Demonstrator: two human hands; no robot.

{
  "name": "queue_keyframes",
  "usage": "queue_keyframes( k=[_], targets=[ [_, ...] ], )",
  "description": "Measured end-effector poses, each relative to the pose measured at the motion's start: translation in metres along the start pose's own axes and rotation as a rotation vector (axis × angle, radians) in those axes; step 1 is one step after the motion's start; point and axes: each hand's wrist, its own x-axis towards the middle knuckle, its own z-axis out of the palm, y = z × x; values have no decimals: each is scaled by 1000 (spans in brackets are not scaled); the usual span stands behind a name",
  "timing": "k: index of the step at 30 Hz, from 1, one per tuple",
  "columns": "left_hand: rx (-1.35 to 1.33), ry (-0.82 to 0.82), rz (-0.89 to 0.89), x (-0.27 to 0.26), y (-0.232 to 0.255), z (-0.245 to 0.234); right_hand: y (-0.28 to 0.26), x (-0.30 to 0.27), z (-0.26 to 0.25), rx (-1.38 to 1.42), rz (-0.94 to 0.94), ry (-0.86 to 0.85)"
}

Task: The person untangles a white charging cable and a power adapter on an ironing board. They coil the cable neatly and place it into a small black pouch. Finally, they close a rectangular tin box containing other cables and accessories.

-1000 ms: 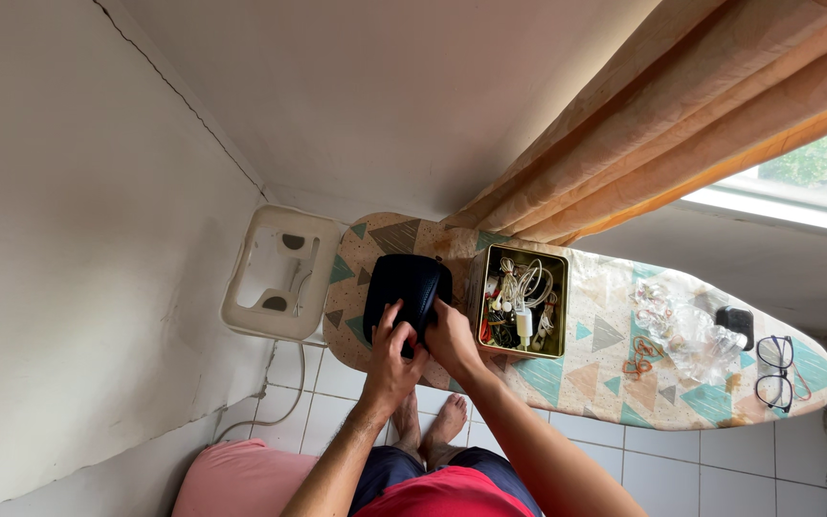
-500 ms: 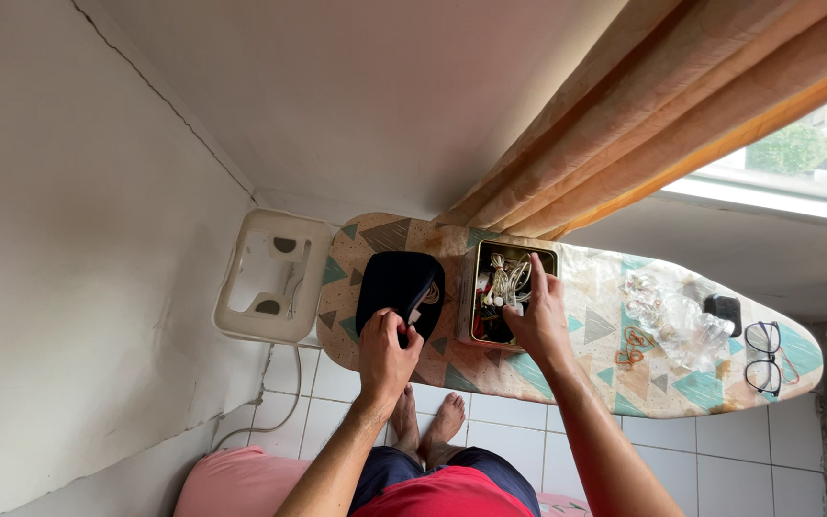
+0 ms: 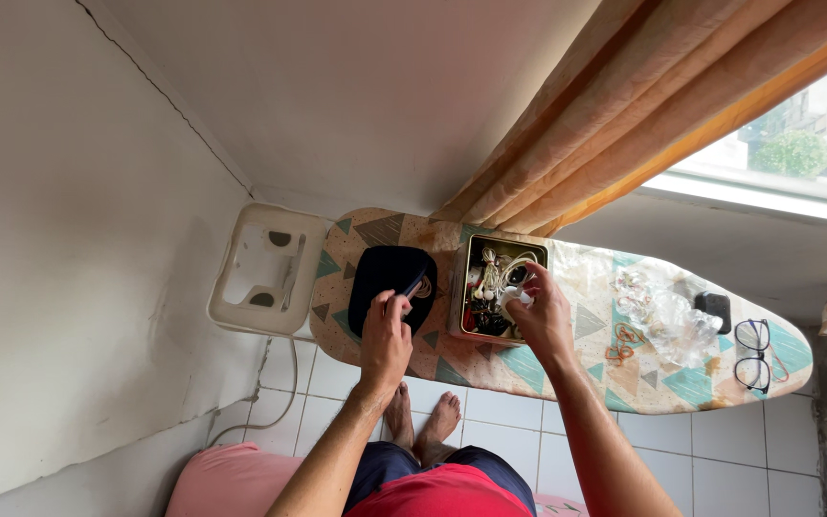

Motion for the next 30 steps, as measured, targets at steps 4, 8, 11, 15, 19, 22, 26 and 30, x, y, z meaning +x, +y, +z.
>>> queue_keyframes(
  k=[4,8,11,15,19,22,26,30],
  targets=[
    [71,-1,45,-5,-1,7,-2,-7,-16,116,-92,-5],
    [86,5,54,-5,-3,17,4,-7,-25,97,-230,25],
    [89,0,38,-4,-2,22,6,-4,-26,95,-225,-9],
    [109,20,31,-4,0,27,10,3,-21,-83,-213,-83],
    [90,30,3,-7,0,29,22,9,-7,-269,-204,-107],
    [93,23,0,-9,0,30,36,20,4,-395,-168,-148],
    [108,-12,8,-15,1,33,62,31,21,-595,-359,-86],
    [122,-35,2,-18,3,40,59,40,33,-932,-288,-190]
  ],
)
